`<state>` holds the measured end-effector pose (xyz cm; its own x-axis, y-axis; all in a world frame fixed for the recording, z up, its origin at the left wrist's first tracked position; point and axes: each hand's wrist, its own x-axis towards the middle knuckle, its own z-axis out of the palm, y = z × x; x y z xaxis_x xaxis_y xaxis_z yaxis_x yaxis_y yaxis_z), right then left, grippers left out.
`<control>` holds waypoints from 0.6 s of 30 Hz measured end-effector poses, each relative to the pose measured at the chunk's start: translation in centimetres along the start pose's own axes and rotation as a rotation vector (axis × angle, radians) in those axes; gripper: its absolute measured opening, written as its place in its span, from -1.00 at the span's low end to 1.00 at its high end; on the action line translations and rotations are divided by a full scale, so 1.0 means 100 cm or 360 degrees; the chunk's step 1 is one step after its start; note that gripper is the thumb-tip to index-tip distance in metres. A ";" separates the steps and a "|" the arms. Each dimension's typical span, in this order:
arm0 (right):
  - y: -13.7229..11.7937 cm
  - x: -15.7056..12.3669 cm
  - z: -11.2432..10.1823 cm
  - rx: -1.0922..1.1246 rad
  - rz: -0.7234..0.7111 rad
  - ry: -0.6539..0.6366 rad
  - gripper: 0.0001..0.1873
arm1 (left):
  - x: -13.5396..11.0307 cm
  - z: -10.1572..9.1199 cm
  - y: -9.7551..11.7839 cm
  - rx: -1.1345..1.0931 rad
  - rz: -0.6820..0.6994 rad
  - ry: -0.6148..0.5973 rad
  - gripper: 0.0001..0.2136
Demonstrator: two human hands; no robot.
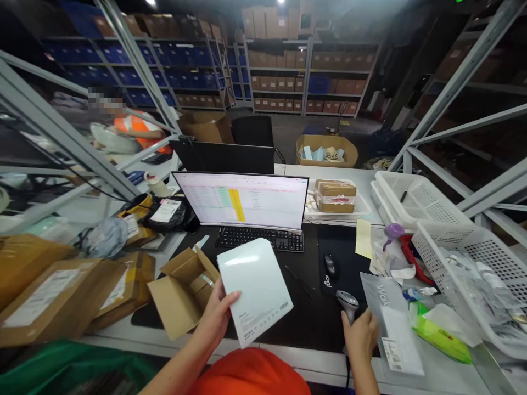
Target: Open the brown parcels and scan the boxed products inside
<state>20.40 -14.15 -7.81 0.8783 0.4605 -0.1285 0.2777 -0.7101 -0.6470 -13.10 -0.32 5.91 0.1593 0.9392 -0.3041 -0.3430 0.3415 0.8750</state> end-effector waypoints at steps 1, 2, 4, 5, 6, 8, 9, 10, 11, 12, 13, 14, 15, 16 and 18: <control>-0.011 -0.008 -0.001 0.0103 -0.0092 0.0077 -0.13 | 0.000 0.002 -0.001 0.0028 -0.0011 -0.0062 -0.31; -0.025 -0.017 -0.003 0.0270 -0.0190 -0.0002 -0.05 | 0.000 0.004 -0.002 0.0058 -0.0028 -0.0143 -0.31; -0.059 -0.038 -0.006 0.0709 -0.0392 -0.0645 0.04 | 0.002 0.010 -0.004 0.0112 -0.0076 -0.0353 -0.31; -0.076 -0.049 -0.007 0.0870 -0.0457 -0.1059 0.08 | 0.003 0.012 -0.005 0.0141 -0.0097 -0.0474 -0.31; -0.091 -0.059 -0.009 0.0959 -0.0493 -0.1419 0.10 | 0.004 0.014 -0.006 0.0175 -0.0107 -0.0586 -0.30; -0.111 -0.074 -0.013 0.0956 -0.0501 -0.1856 0.11 | 0.008 0.012 -0.008 0.0249 -0.0068 -0.0738 -0.29; -0.116 -0.077 -0.016 0.0918 -0.0478 -0.1944 0.08 | 0.009 0.007 -0.009 0.0299 -0.0007 -0.0754 -0.29; -0.117 -0.077 -0.020 0.0892 -0.0443 -0.1983 0.04 | 0.010 0.000 -0.009 0.0380 0.0082 -0.0720 -0.30; -0.115 -0.072 -0.025 0.0875 -0.0416 -0.2001 0.01 | 0.011 -0.009 -0.010 0.0501 0.0189 -0.0631 -0.33; -0.110 -0.064 -0.031 0.0837 -0.0412 -0.1994 -0.01 | 0.010 -0.022 -0.010 0.0664 0.0297 -0.0496 -0.40; -0.104 -0.052 -0.037 0.0776 -0.0432 -0.1929 -0.01 | 0.009 -0.036 -0.011 0.0866 0.0401 -0.0325 -0.47; -0.098 -0.038 -0.044 0.0695 -0.0470 -0.1789 0.01 | 0.006 -0.051 -0.012 0.1096 0.0492 -0.0136 -0.55; -0.093 -0.022 -0.052 0.0608 -0.0514 -0.1558 0.04 | 0.003 -0.066 -0.013 0.1332 0.0566 0.0040 -0.61; -0.090 -0.004 -0.060 0.0522 -0.0561 -0.1249 0.08 | -0.001 -0.080 -0.016 0.1552 0.0626 0.0183 -0.65; -0.096 0.038 -0.079 0.0466 -0.0663 -0.0512 0.16 | -0.008 -0.105 -0.024 0.1920 0.0716 0.0335 -0.64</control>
<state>24.15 -9.77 3.84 0.5438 0.8391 -0.0111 0.4145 -0.2801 -0.8659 -22.11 -1.47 0.13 0.0639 0.9873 0.1455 0.7315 -0.1455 0.6661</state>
